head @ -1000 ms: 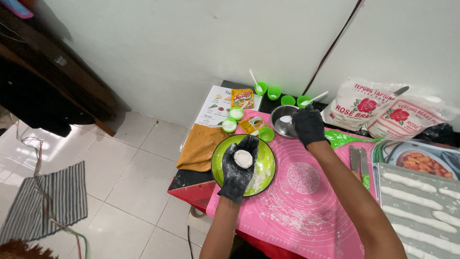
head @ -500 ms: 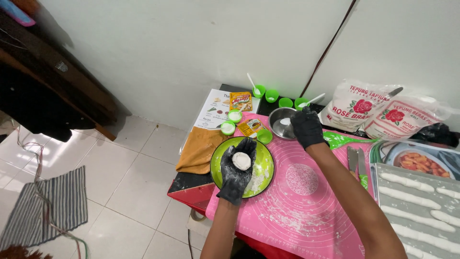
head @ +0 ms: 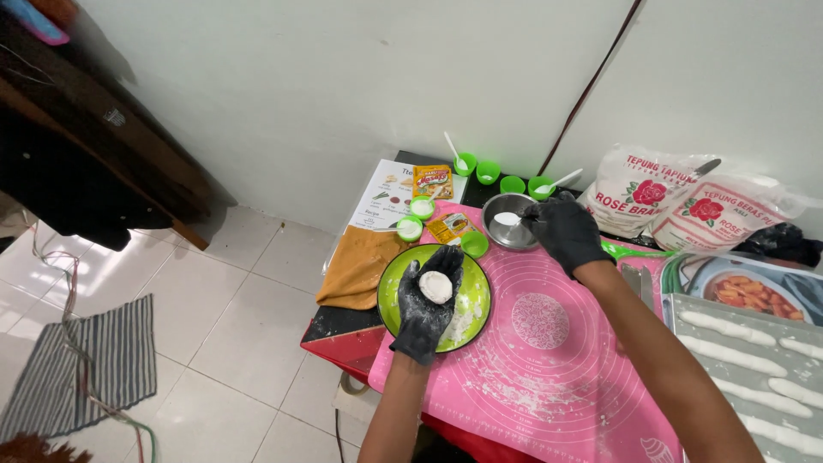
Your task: Rolling dough into long cylinders, cutting them into smaller pieces, and shaping them into balls on a production table.
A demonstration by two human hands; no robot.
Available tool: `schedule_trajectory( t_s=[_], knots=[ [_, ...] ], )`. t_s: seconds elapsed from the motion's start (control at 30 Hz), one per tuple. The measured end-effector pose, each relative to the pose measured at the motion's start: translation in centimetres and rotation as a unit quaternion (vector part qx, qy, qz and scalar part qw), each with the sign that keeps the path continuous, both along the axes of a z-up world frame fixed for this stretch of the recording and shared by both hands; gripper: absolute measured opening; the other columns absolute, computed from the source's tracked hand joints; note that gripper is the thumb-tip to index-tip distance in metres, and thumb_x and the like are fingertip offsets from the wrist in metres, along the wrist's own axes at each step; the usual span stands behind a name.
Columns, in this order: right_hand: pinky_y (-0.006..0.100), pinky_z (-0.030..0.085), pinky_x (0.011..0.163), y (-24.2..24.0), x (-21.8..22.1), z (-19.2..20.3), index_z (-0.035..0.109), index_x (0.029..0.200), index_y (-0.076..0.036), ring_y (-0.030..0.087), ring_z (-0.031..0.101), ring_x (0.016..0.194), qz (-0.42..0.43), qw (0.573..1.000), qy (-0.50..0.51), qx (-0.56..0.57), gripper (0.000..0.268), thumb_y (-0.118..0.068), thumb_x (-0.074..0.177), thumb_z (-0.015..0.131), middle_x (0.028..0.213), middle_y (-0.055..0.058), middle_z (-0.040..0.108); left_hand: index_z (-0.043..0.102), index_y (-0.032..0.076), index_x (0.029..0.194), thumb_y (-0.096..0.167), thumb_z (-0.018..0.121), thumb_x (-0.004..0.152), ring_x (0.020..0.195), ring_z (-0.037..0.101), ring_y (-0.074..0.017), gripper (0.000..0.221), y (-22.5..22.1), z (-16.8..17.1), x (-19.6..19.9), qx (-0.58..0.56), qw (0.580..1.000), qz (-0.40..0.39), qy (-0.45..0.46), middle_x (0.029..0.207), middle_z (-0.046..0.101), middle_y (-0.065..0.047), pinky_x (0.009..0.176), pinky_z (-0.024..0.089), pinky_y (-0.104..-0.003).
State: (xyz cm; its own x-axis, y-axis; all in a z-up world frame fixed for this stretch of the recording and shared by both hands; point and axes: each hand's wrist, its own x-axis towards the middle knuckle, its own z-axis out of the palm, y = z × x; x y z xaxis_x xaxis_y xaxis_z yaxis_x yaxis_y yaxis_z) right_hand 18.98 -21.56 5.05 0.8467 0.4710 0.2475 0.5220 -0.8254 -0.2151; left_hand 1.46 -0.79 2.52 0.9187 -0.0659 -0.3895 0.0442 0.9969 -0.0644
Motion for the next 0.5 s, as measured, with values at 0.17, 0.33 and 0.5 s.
schedule_trajectory(
  t_s=[0.17, 0.33, 0.5],
  knots=[
    [0.041, 0.058, 0.096, 1.0, -5.6, 4.3, 0.076, 0.111, -0.025, 0.031, 0.063, 0.111, 0.138, 0.988, -0.064, -0.038, 0.027, -0.032, 0.085, 0.072, 0.103, 0.007, 0.073, 0.074, 0.011, 0.119, 0.035, 0.065, 0.100, 0.077, 0.072, -0.0229, 0.032, -0.4, 0.2, 0.3, -0.010, 1.000, 0.010, 0.007, 0.093, 0.077, -0.010, 0.088, 0.059, -0.038],
    [0.043, 0.059, 0.084, 3.2, -9.3, 4.2, 0.075, 0.102, -0.019, 0.033, 0.067, 0.101, 0.197, 0.961, -0.190, -0.038, 0.018, -0.032, 0.090, 0.070, 0.095, 0.009, 0.070, 0.075, 0.011, 0.120, 0.035, 0.065, 0.100, 0.077, 0.072, -0.0225, 0.033, -1.1, -0.1, 0.3, -0.015, 1.000, 0.015, 0.009, 0.094, 0.077, -0.010, 0.088, 0.059, -0.038],
    [0.042, 0.061, 0.080, 4.1, -8.3, -2.4, 0.069, 0.103, -0.014, 0.033, 0.070, 0.090, 0.222, 0.898, -0.378, -0.048, 0.016, -0.027, 0.101, 0.059, 0.087, 0.009, 0.066, 0.075, 0.012, 0.121, 0.035, 0.065, 0.100, 0.077, 0.072, -0.0221, 0.034, -1.4, -0.4, 0.6, -0.017, 1.000, 0.017, 0.006, 0.094, 0.077, -0.009, 0.088, 0.059, -0.038]
  ],
)
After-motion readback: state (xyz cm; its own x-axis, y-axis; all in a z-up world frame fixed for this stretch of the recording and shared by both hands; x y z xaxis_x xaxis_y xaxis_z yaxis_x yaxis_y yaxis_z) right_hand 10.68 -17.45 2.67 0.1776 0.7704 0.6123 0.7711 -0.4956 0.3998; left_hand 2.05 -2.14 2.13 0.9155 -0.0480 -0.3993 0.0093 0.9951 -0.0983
